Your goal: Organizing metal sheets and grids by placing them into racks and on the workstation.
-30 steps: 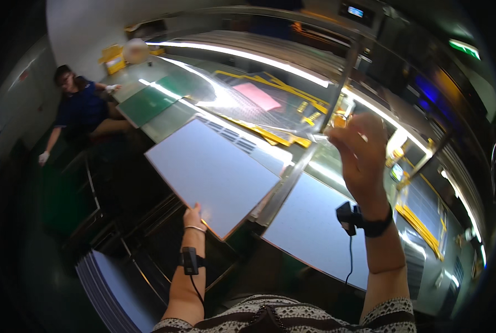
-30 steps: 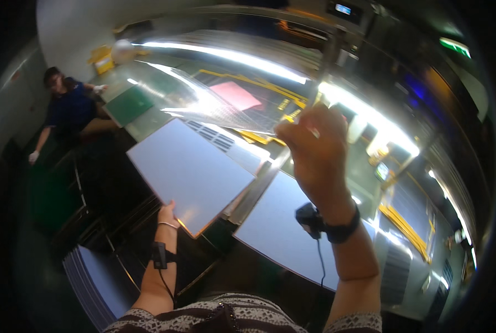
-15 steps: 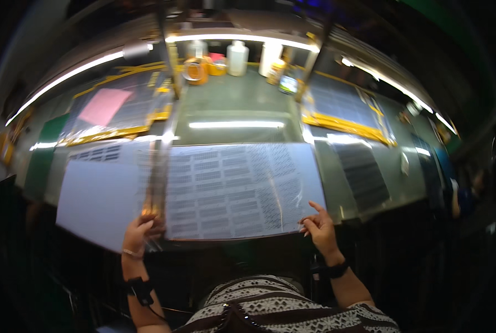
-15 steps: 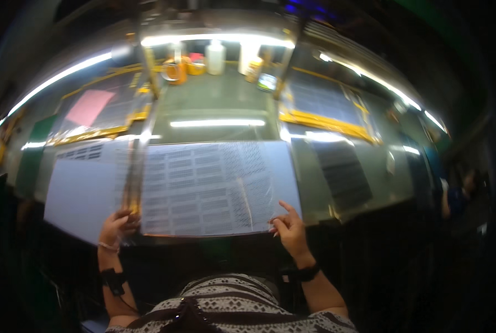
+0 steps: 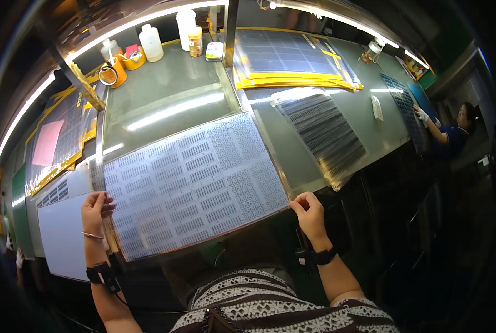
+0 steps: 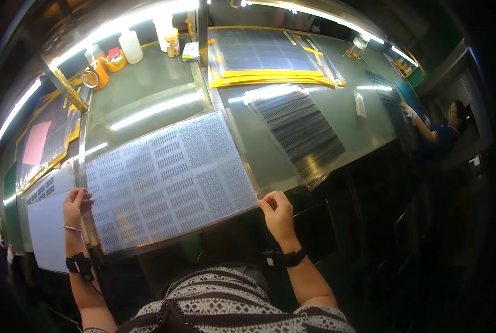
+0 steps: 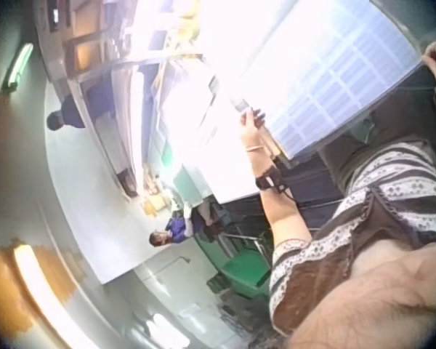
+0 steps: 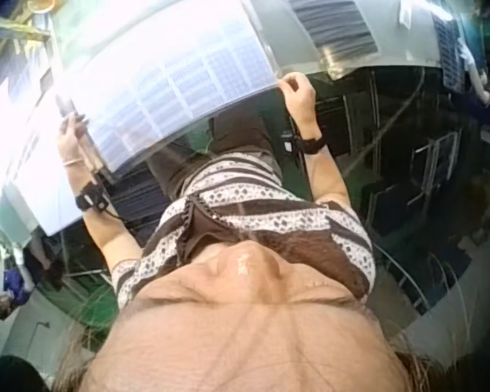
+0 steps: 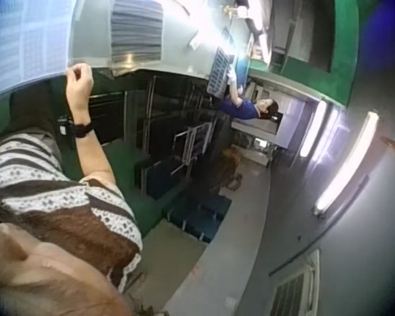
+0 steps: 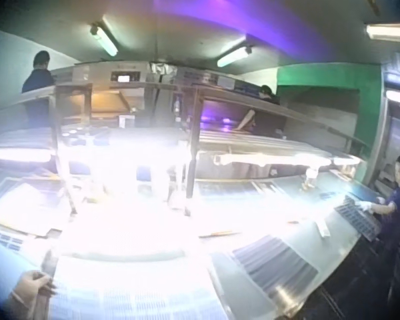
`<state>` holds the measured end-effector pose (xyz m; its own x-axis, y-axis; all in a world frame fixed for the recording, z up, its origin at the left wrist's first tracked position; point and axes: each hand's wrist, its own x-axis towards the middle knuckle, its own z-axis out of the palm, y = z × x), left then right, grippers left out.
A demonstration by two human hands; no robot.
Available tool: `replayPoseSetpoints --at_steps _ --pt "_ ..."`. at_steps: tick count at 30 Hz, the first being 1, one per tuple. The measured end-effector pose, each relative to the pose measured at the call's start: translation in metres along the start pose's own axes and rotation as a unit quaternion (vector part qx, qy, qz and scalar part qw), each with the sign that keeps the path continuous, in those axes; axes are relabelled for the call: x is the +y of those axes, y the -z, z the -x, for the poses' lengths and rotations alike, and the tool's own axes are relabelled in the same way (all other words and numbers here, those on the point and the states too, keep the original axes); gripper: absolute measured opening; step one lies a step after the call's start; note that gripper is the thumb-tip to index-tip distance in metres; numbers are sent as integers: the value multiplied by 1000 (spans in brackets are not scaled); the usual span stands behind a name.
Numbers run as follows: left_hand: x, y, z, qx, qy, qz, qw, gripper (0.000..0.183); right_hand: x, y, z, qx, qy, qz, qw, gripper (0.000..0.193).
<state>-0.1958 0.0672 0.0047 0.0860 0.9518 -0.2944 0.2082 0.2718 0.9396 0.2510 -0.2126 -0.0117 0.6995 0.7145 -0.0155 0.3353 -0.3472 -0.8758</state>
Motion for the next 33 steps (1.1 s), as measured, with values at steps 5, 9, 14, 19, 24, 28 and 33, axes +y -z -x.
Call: replayPoseSetpoints --at_steps 5,9,14,19,24,28,33 --pt "27 -6 2 16 -29 -21 999 15 6 -5 -1 2 27 47 999 14" --pt "25 -12 -5 13 -34 -21 999 16 4 -4 -5 6 41 80 996 16" --pt "35 -13 -10 48 39 -64 996 28 -10 -20 -6 9 140 156 978 12" --pt "-40 -7 -89 198 -261 -340 882 24 -9 -13 -3 -2 130 135 982 11" --pt "-3 -35 -65 179 -108 -393 896 43 1 -7 -1 -22 125 136 983 16" --pt "-17 -22 -70 141 -152 -469 859 46 -5 -8 -1 -36 106 133 985 16" --pt "-11 -31 -74 122 -123 -534 827 43 -7 -8 -4 -36 108 144 983 16"
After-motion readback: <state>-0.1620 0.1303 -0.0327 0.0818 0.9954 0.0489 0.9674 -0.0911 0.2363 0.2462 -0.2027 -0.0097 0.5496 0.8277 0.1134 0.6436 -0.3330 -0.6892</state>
